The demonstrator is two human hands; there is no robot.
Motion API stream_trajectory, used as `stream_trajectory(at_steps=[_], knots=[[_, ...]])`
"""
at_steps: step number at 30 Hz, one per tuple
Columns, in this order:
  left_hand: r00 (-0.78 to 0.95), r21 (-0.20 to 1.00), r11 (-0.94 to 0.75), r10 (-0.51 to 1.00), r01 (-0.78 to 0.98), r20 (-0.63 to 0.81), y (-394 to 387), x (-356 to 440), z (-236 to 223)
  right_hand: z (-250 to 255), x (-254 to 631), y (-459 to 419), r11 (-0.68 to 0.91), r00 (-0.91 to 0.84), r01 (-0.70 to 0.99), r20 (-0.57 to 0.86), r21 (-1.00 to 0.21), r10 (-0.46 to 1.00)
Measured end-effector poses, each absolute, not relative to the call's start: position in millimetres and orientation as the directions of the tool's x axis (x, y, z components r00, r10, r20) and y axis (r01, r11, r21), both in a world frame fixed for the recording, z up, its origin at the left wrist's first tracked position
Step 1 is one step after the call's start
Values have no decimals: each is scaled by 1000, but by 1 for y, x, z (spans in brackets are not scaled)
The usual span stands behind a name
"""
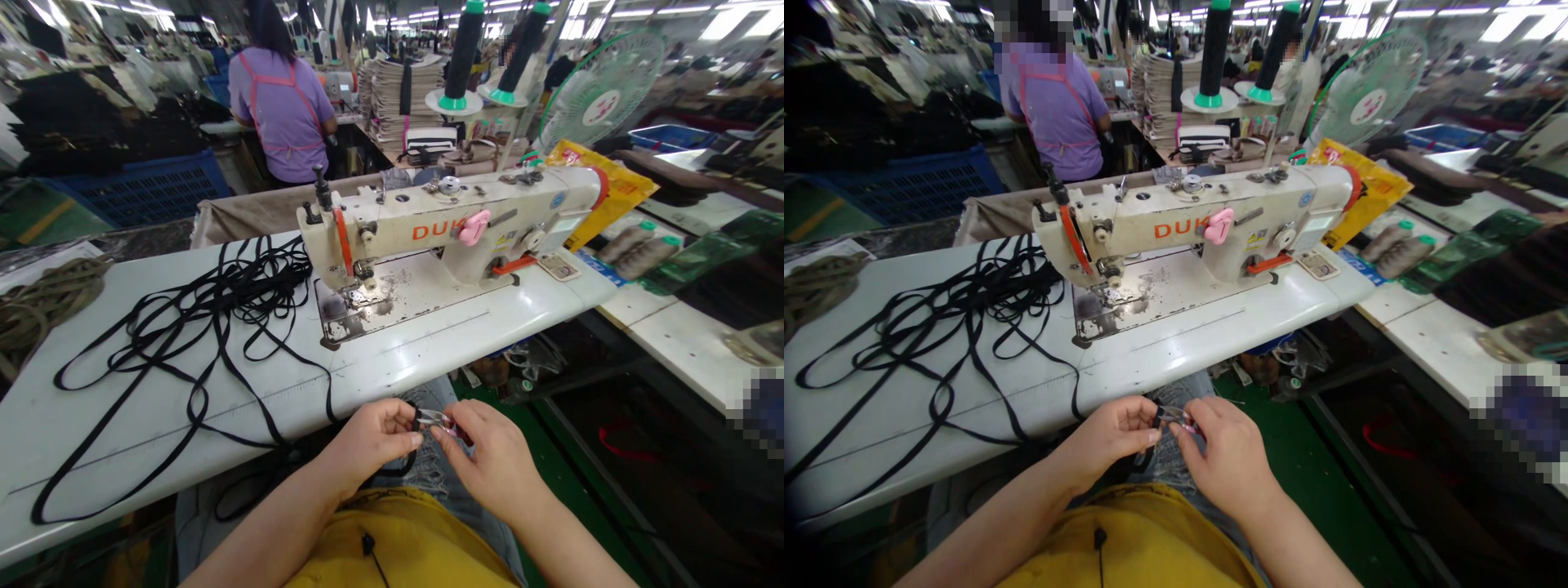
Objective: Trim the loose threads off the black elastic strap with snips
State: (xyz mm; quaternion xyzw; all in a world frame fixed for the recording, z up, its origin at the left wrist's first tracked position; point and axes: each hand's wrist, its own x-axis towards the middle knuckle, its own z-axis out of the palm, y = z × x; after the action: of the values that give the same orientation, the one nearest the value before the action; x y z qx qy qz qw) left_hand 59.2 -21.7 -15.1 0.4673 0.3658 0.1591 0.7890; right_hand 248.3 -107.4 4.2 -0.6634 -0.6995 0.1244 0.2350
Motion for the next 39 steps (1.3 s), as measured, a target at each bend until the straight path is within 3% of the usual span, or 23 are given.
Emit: stream_trajectory(at_steps=[23,25,27,30,32,36,39], knots=[[672,863,493,603,110,-430,-23,58,-16,2,249,-109,183,-109,927,234,-326,966],[674,866,485,602,117,-428,-23,58,-16,1,248,-109,152,-73,903,205,-401,976],[675,868,481,600,124,-430,-23,58,-16,-3,247,-108,72,-9,827,114,-557,993],[672,864,486,598,131,-437,-23,58,-14,-13,245,-105,-108,56,575,-93,-811,994],[667,861,492,599,130,-443,-22,58,-11,-20,244,-103,-203,54,376,-197,-904,979],[671,863,490,600,123,-436,-22,59,-8,-24,241,-103,-269,29,170,-268,-948,963],[683,868,484,597,112,-421,-23,59,-11,-20,240,-106,-189,87,349,-169,-918,982]])
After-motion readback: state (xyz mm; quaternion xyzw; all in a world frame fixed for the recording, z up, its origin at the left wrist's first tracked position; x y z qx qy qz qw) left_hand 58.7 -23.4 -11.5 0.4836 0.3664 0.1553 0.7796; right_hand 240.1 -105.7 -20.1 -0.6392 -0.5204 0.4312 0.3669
